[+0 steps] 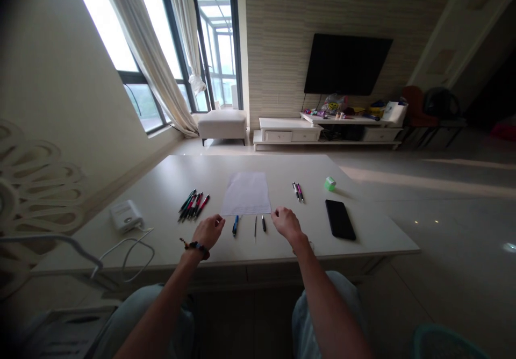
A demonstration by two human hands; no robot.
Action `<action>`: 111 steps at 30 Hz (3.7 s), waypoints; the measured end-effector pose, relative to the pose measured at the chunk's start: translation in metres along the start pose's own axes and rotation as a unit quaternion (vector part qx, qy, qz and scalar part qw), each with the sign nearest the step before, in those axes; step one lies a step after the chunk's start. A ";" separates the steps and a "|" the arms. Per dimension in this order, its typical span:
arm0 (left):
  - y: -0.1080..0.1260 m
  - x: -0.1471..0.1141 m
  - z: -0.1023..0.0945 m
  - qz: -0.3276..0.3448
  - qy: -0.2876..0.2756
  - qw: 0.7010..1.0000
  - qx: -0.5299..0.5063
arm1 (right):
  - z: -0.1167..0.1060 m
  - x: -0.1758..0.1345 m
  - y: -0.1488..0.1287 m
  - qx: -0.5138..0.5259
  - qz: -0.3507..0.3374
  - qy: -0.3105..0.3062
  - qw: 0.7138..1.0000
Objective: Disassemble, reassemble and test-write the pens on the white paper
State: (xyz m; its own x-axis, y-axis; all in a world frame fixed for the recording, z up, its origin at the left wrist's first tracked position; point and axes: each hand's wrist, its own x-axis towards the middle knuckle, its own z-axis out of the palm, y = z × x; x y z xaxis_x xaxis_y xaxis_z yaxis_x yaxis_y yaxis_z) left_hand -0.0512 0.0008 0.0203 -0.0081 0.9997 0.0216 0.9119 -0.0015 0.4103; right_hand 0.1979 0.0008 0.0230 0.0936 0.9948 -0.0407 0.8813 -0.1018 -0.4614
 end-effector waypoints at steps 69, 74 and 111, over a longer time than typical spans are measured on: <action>0.018 -0.009 0.041 0.136 0.024 0.911 -0.388 | 0.052 -0.006 -0.061 0.399 -0.177 0.130 0.890; 0.017 -0.010 0.041 0.139 0.026 0.914 -0.380 | 0.051 -0.003 -0.058 0.452 -0.148 0.121 0.871; 0.009 -0.004 0.034 0.023 0.144 0.853 -0.501 | 0.106 0.036 -0.071 0.093 -0.099 0.065 0.989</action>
State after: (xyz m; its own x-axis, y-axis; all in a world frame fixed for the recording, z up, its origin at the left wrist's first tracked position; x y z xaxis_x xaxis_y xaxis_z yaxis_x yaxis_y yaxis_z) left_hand -0.0288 -0.0022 -0.0066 -0.2132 0.9512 0.2229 0.1070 -0.2041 0.9731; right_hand 0.0894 0.0448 -0.0391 -0.0025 0.9847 0.1742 0.7892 0.1089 -0.6043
